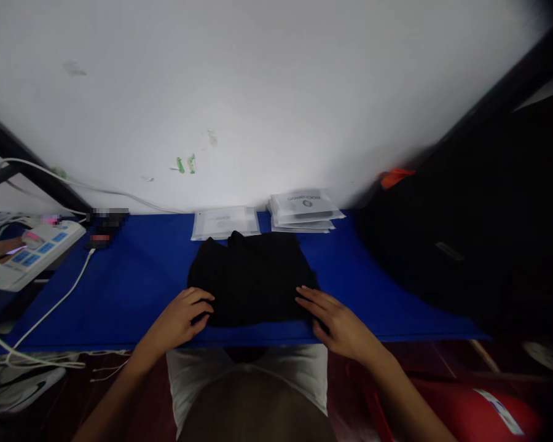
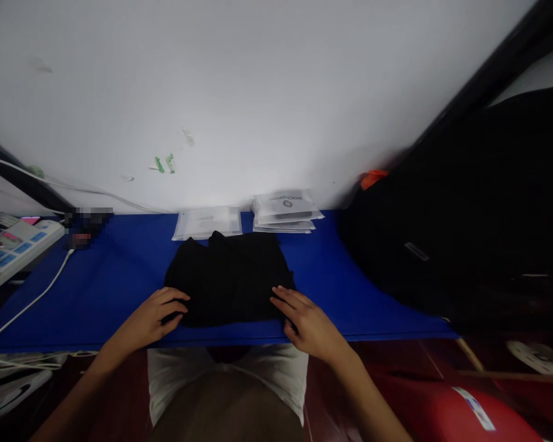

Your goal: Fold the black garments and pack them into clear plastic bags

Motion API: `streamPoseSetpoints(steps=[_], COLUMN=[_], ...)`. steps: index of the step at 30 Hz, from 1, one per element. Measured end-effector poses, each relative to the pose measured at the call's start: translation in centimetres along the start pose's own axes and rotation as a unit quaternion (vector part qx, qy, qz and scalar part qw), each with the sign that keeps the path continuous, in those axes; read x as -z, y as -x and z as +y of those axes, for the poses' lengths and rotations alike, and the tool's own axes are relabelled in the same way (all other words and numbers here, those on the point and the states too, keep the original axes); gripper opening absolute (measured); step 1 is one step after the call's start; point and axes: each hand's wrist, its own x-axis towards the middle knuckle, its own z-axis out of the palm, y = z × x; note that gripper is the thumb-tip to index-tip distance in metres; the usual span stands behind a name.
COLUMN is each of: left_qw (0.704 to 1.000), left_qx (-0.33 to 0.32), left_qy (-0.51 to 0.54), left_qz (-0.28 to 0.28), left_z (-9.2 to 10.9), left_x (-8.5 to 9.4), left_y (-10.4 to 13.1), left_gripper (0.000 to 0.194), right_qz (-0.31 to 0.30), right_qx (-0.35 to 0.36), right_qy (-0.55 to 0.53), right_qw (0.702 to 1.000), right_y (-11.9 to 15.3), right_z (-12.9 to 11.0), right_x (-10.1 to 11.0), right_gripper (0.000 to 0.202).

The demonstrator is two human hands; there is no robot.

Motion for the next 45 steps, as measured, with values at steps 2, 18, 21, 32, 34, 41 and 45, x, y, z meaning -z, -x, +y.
streamPoseSetpoints(steps=[2, 18, 21, 32, 34, 41, 45], left_qw=[1.000, 0.985, 0.977, 0.979, 0.982, 0.987, 0.988], left_qx=[0.013, 0.110, 0.113, 0.166, 0.151, 0.100, 0.052], left_qy=[0.005, -0.099, -0.166, -0.099, -0.081, 0.007, 0.056], left_qz=[-0.012, 0.086, 0.067, 0.069, 0.077, 0.127, 0.133], left_z=[0.2, -1.7, -2.8, -4.7, -4.8, -3.8, -2.7], left_x=[0.3, 2.3, 2.2, -1.2, -1.6, -0.7, 0.1], left_y=[0.1, -4.3, -7.1, -16.6, -17.1, -15.3, -13.3], left_gripper=[0.015, 0.023, 0.023, 0.034, 0.020, 0.015, 0.015], right_qz=[-0.002, 0.076, 0.064, 0.001, 0.005, 0.021, 0.080], right_qx=[-0.003, -0.065, -0.064, -0.103, -0.105, -0.078, -0.033], right_qy=[-0.015, 0.004, 0.077, 0.195, 0.205, 0.210, 0.184], right_qw=[1.000, 0.995, 0.993, 0.975, 0.973, 0.974, 0.979], right_y=[0.3, -6.2, -9.5, -15.4, -15.5, -15.0, -13.6], right_z=[-0.2, 3.1, 4.8, 6.8, 6.9, 6.7, 5.9], right_x=[0.3, 2.7, 2.1, -0.3, -0.3, 0.2, 1.4], right_gripper=[0.042, 0.022, 0.027, 0.033, 0.031, 0.022, 0.017])
